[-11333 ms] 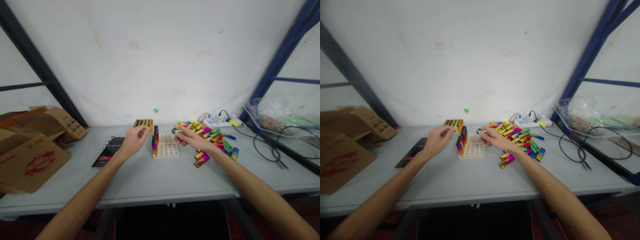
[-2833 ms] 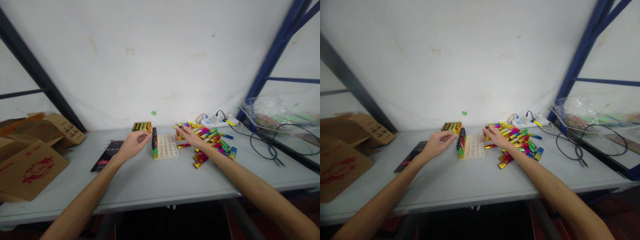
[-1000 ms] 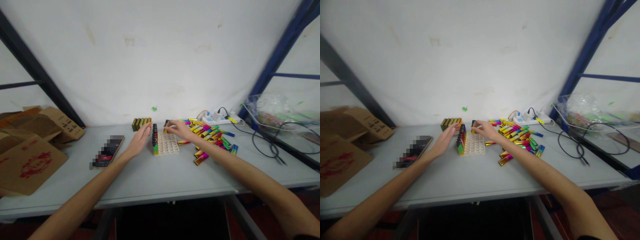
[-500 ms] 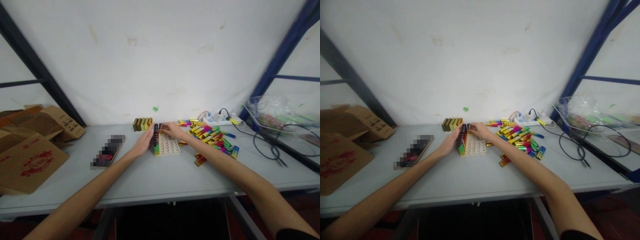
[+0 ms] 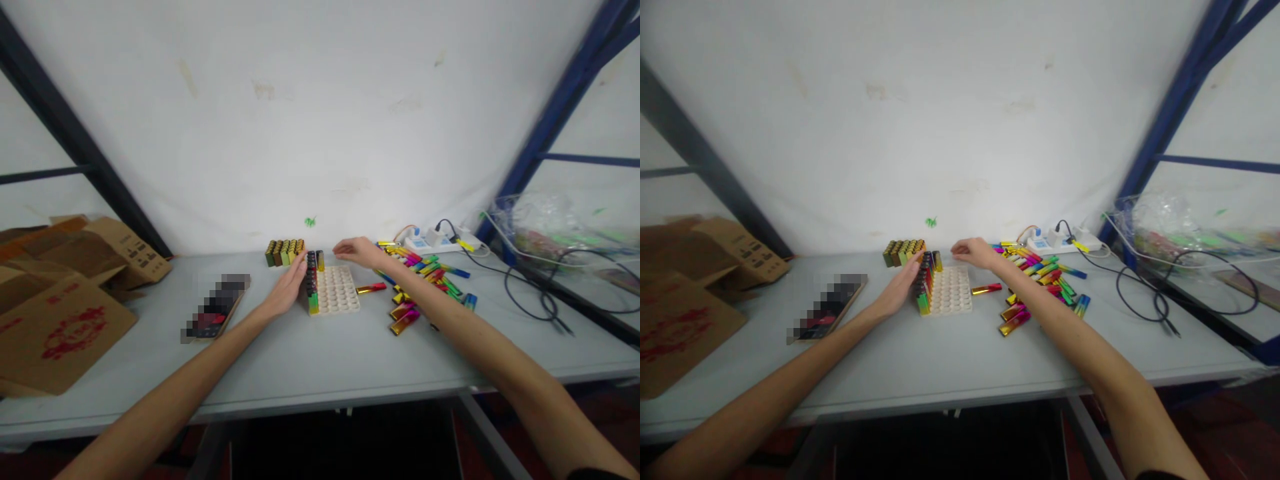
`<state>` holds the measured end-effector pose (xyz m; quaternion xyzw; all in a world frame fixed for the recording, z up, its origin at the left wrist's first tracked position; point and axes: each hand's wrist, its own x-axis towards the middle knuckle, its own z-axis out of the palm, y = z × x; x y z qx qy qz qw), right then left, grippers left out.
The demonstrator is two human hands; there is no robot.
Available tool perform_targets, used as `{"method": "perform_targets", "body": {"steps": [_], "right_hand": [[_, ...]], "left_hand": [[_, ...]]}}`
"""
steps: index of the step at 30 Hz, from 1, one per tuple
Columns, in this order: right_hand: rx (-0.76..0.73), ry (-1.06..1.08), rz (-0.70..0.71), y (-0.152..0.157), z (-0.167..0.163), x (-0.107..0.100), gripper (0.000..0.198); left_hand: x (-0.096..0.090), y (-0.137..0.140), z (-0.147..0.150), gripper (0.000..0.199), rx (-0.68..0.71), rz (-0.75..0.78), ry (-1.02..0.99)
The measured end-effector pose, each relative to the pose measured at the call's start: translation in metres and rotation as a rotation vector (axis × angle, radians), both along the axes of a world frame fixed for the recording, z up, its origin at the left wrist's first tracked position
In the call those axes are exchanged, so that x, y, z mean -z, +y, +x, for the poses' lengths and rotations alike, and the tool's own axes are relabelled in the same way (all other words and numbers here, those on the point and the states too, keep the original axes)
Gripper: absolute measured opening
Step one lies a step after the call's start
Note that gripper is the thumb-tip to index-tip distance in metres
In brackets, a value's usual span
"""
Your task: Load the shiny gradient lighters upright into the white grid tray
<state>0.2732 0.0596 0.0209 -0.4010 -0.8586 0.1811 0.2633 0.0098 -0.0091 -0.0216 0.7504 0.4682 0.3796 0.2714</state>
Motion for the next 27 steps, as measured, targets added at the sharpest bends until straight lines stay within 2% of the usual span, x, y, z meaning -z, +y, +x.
{"method": "perform_targets", "body": {"steps": [4,6,10,15,22,27], "right_hand": [[0.283,-0.343,0.165,0.01,0.038,-0.011,0.032],[0.333,-0.455,0.169,0.014,0.047,-0.009,0.034],[0.304,-0.568,0.146,0.015,0.046,0.007,0.024],[0.283,-0.637,0.222,0.005,0.037,0.02,0.027],[0.218,-0.715,0.277,-0.022,0.027,0.029,0.023],[0.299,-0.671,0.294,-0.035,0.027,0.02,0.023]], "left_hand": [[-0.002,-0.001,0.001,0.077,-0.01,0.007,0.018],[-0.004,-0.002,0.001,0.078,-0.009,-0.001,0.017],[-0.004,-0.003,0.001,0.08,-0.007,-0.036,0.009],[-0.003,-0.002,0.001,0.083,-0.023,-0.062,0.017],[-0.005,-0.004,0.002,0.081,-0.022,-0.045,0.019],[-0.004,-0.003,0.002,0.08,-0.019,-0.037,0.027]]}}
